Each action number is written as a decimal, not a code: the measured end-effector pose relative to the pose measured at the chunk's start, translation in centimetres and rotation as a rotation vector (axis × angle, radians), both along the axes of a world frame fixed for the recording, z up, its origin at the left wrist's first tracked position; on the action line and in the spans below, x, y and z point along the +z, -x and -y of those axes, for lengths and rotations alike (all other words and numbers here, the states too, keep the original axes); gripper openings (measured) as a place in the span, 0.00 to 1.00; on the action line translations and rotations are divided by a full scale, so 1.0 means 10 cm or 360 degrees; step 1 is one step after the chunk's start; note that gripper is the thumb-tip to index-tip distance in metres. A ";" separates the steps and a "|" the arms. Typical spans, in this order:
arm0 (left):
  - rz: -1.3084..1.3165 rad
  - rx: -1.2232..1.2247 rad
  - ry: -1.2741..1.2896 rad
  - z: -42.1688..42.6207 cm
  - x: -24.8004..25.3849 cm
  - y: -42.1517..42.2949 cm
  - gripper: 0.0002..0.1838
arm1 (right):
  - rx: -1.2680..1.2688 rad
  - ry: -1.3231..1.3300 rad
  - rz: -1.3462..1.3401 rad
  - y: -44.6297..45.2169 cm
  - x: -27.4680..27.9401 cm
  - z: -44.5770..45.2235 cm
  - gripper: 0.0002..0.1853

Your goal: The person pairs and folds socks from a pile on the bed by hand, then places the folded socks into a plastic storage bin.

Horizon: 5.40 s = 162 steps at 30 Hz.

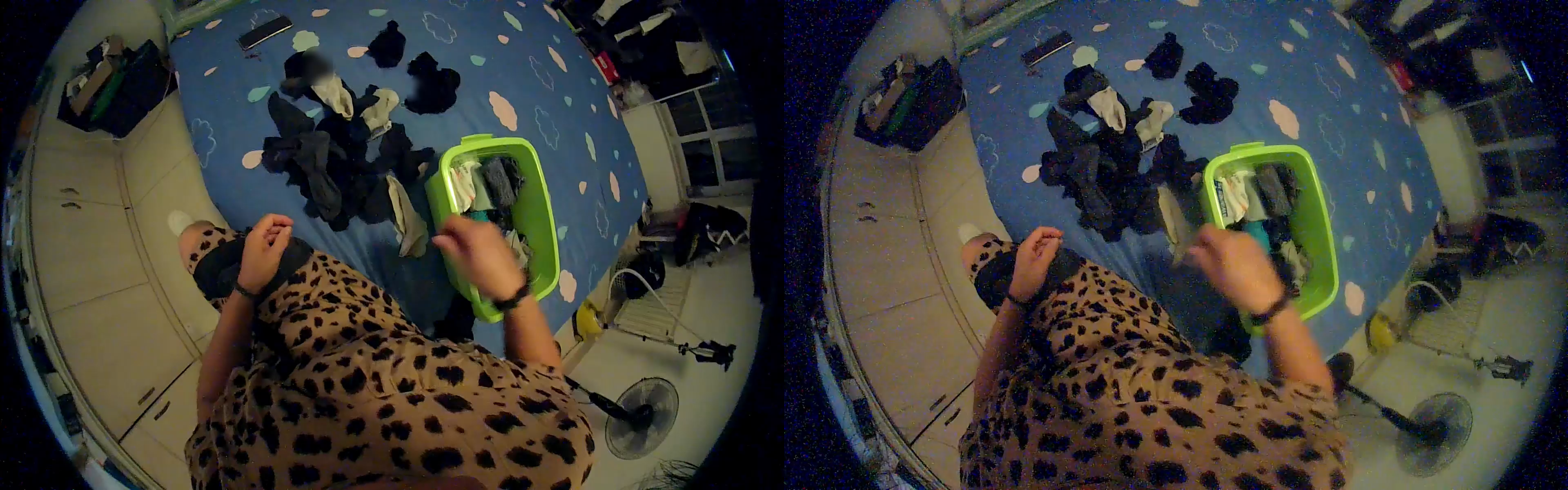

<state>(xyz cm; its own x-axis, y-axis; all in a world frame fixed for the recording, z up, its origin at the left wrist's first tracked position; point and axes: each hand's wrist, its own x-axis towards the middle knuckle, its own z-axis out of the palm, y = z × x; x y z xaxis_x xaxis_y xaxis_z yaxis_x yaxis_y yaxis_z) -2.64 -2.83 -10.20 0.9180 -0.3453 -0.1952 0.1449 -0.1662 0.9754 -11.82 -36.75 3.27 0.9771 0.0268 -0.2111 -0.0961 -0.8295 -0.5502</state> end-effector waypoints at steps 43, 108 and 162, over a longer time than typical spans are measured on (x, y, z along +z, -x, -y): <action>0.1349 0.0759 -0.1725 -0.56 0.55 0.64 0.32 | -0.0168 -0.0849 0.0933 -1.81 -1.04 -1.17 0.04; 0.0365 0.1263 -0.0072 -1.19 1.04 0.47 0.06 | 0.0689 -0.1385 -0.0076 -1.98 -0.64 -2.46 0.08; 0.1323 -0.0036 -0.1464 -1.02 0.60 0.89 0.14 | 0.0851 -0.1123 -0.0128 -1.21 -1.15 -2.49 0.09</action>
<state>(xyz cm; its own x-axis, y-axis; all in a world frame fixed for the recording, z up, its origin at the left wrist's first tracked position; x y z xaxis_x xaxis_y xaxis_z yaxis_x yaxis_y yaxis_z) -11.53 7.38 -4.23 0.8749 -0.4054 0.2650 -0.4732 -0.8318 0.2900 0.25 -11.81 -8.21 0.7796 0.6250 -0.0406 0.1465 -0.2450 -0.9584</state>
